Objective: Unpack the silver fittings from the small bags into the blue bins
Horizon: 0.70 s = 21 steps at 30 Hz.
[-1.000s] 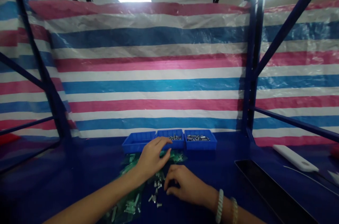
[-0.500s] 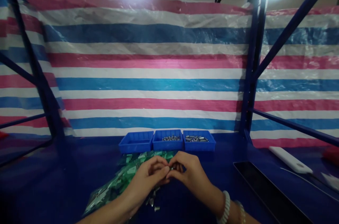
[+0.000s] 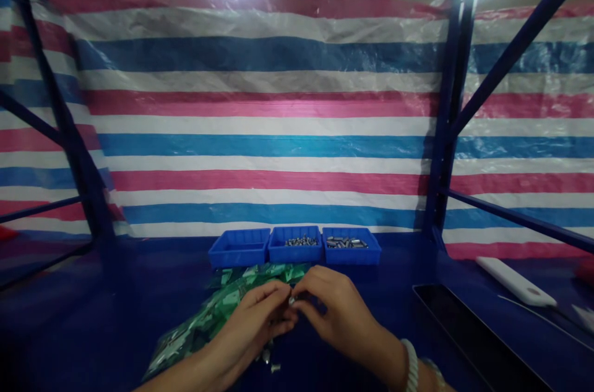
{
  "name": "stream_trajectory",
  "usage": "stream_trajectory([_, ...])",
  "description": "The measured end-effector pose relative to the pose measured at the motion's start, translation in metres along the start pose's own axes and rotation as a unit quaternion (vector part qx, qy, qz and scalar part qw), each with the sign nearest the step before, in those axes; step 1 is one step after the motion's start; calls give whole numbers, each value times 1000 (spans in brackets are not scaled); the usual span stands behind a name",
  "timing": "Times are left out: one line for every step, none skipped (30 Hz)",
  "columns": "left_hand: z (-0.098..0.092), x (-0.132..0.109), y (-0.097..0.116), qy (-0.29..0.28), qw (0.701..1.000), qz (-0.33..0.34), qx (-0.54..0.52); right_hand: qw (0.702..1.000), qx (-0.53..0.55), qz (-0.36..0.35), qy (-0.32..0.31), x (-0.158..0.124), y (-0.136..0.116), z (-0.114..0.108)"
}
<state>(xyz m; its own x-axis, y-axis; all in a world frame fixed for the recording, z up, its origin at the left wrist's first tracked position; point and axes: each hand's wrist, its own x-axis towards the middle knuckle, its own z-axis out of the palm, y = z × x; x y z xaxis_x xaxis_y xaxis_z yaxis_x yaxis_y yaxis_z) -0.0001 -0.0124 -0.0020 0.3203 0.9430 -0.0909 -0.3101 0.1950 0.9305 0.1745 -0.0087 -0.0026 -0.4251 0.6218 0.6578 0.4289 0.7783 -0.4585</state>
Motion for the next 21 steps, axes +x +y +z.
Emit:
stream_trajectory([0, -1, -1, -1, 1000, 0, -13, 1000, -8, 5, 9, 0, -1, 1])
stream_trajectory([1, -1, -2, -1, 1000, 3, -19, 1000, -9, 20, 18, 0, -2, 2])
stream_trajectory([2, -2, -2, 2, 1000, 8, -13, 999, -4, 40, 24, 1, -3, 4])
stream_trajectory([3, -3, -2, 7, 1000, 15, 1, 998, 6, 63, 27, 1, -4, 5])
stream_trajectory([3, -3, -1, 12, 999, 26, 23, 996, 21, 86, 30, 2, -5, 7])
stream_trajectory([3, -3, 0, 20, 998, 40, 46, 993, 37, 107, 30, 3, -5, 8])
stream_trajectory([3, -3, 1, 29, 995, 59, 71, 990, 55, 125, 28, 3, -6, 9])
stream_trajectory([3, -2, 2, 38, 991, 83, 96, 987, 74, 142, 28, 4, -6, 11])
stream_trajectory([2, 0, 2, 46, 985, 110, 125, 982, 96, 159, 29, 4, -6, 12])
stream_trajectory([2, 1, 3, 51, 977, 137, 155, 976, 124, 177, 28, 4, -5, 14])
stream_trajectory([1, 2, 3, 53, 968, 163, 186, 968, 157, 195, 25, 4, -4, 16])
stream_trajectory([1, 2, 2, 52, 957, 186, 215, 958, 193, 212, 21, 4, -2, 17])
stream_trajectory([0, 3, 2, 50, 946, 208, 243, 947, 228, 226, 15, 4, 0, 19])
stream_trajectory([-1, 3, 1, 49, 935, 228, 269, 936, 262, 236, 7, 3, 3, 21])
stream_trajectory([-2, 4, 1, 49, 922, 249, 293, 925, 291, 243, -2, 3, 6, 23])
stream_trajectory([-3, 6, 1, 49, 907, 270, 318, 915, 315, 250, -10, 3, 9, 24])
stream_trajectory([-4, 9, 3, 49, 891, 294, 344, 907, 332, 257, -16, 3, 13, 25])
stream_trajectory([-4, 15, 6, 49, 871, 318, 370, 902, 342, 265, -17, 3, 15, 25])
stream_trajectory([-5, 23, 11, 48, 851, 341, 396, 900, 341, 271, -14, 4, 18, 25])
stream_trajectory([-6, 34, 17, 48, 832, 361, 418, 903, 331, 274, -8, 4, 19, 25])
stream_trajectory([-7, 47, 24, 51, 814, 377, 438, 911, 309, 273, 0, 4, 20, 24])
